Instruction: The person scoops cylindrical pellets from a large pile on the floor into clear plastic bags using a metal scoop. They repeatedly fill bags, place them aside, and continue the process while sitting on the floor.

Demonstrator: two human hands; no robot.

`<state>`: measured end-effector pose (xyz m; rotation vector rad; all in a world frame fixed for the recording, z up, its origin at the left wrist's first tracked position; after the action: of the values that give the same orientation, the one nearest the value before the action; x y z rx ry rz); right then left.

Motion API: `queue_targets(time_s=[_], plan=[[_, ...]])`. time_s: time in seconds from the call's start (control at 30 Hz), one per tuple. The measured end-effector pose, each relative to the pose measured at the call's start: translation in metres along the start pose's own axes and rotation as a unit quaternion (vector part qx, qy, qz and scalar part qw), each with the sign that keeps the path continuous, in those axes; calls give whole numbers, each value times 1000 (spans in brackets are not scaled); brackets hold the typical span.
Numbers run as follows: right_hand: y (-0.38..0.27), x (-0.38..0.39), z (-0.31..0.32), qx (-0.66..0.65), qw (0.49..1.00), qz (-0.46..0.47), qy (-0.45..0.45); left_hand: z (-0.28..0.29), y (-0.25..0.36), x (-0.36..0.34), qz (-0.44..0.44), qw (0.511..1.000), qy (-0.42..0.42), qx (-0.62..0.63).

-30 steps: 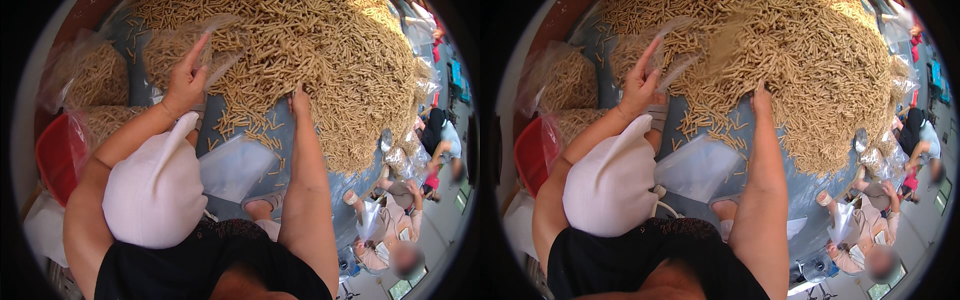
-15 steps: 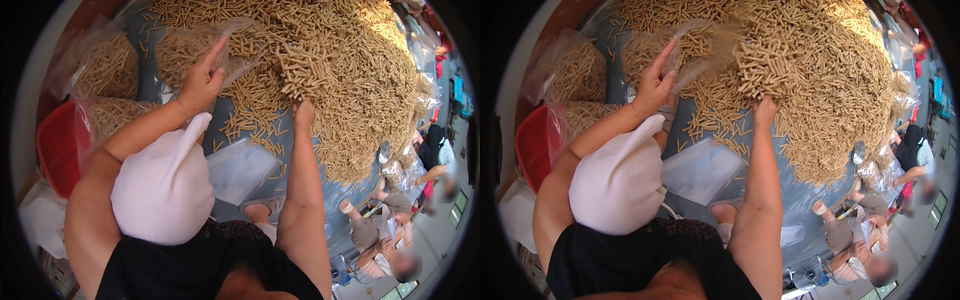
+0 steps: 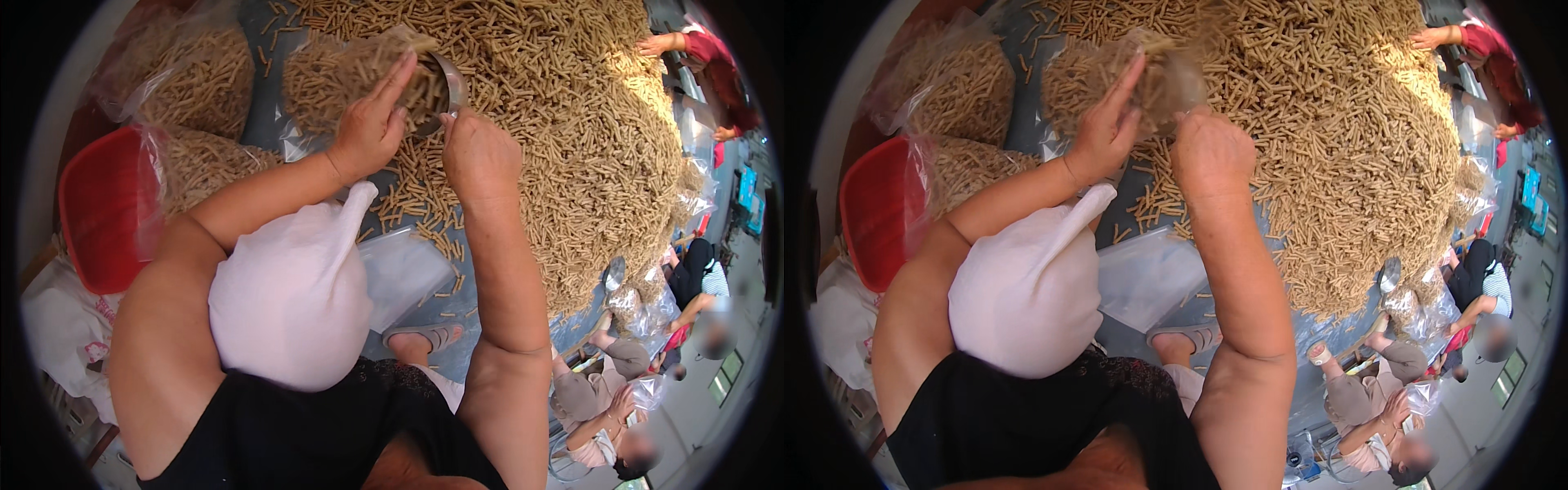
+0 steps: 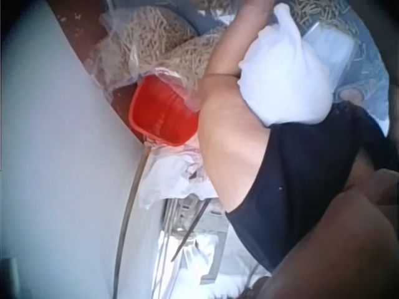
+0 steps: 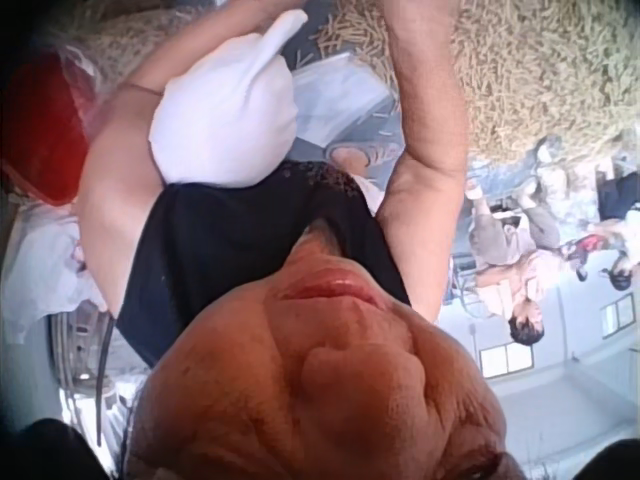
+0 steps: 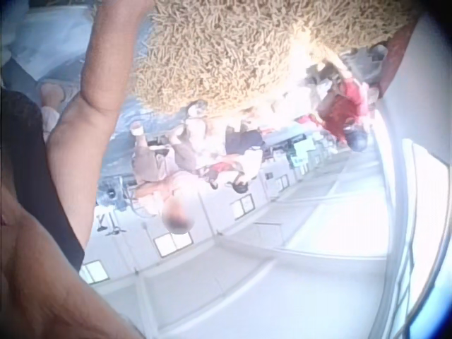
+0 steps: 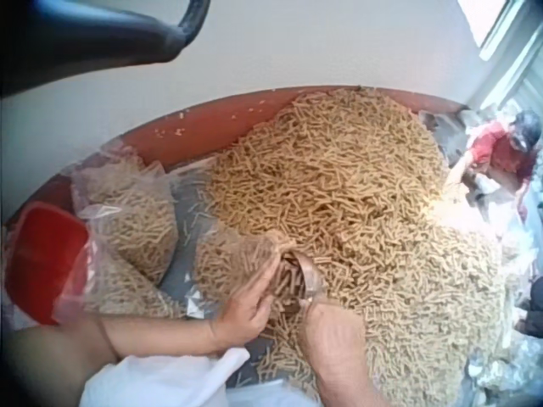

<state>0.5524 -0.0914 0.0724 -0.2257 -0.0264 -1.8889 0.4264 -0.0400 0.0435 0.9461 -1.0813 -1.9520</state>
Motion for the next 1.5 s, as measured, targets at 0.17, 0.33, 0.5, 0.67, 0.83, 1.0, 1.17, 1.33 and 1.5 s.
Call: queue_targets(time_s=[0.17, 0.33, 0.5, 0.67, 0.83, 1.0, 1.17, 1.33, 1.5], plan=[[69, 73, -1, -42, 982, -167, 75, 19, -9, -13, 3, 999, 42, 15], [235, 283, -148, -168, 903, -395, -26, 16, -19, -6, 44, 996, 26, 68], [224, 369, -219, -384, 748, -532, -103, 19, -21, -5, 16, 998, 37, 49], [152, 226, -260, -541, 705, -455, -58, 17, -21, -9, 26, 998, 31, 47], [118, 37, -252, -661, 620, -422, 23, 14, -18, -10, 72, 997, -13, 26], [117, 3, -249, -703, 571, -421, 43, 7, -18, -1, 72, 997, -24, 31], [126, 45, -240, -700, 596, -387, 73, 2, -16, 2, 34, 999, -33, 17], [132, 82, -213, -707, 600, -367, 66, -4, -17, 4, 49, 997, -47, 31], [144, 109, -163, -636, 702, -319, 1, -1, -15, 3, 37, 998, -46, 13]])
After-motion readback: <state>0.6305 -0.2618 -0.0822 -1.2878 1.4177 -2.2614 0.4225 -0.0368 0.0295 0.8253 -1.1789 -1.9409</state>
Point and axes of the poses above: each hand's wrist, its own x-axis away from the middle knuckle, its own z-axis out of the back of the hand, y = z × x, the point moved 10 cm from there along -x, towards the middle knuckle, and after that the axes turned 4 degrees about y, right-handed, at the moved point
